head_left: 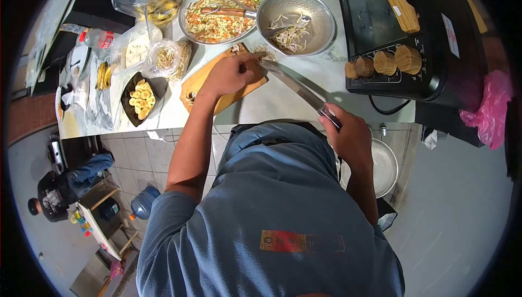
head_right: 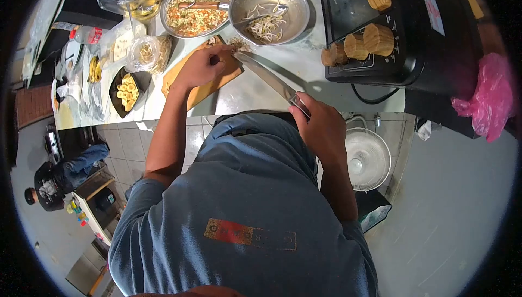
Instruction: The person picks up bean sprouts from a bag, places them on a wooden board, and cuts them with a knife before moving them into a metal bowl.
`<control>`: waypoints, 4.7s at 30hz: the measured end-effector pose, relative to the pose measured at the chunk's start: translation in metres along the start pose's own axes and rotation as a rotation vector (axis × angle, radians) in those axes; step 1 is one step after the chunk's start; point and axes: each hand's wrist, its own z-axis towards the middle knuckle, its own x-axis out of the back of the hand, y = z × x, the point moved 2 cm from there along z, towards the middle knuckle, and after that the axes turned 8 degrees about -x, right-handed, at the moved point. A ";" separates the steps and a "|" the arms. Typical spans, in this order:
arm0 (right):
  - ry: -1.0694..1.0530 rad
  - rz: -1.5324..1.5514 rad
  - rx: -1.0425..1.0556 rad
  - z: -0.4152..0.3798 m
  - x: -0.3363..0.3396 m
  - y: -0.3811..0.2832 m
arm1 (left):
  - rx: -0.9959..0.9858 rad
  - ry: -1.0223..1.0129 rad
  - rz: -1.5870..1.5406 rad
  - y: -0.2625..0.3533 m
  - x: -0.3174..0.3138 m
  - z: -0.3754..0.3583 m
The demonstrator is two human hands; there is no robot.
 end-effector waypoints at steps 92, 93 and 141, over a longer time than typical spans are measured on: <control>-0.228 0.213 0.096 0.067 -0.048 -0.061 | 0.296 0.553 -0.145 -0.059 0.045 -0.111; -0.227 0.185 0.075 0.065 -0.047 -0.059 | 0.337 0.557 -0.252 -0.061 0.038 -0.106; -0.461 -0.072 0.102 0.066 -0.027 -0.087 | 0.091 0.501 0.137 -0.093 0.030 -0.080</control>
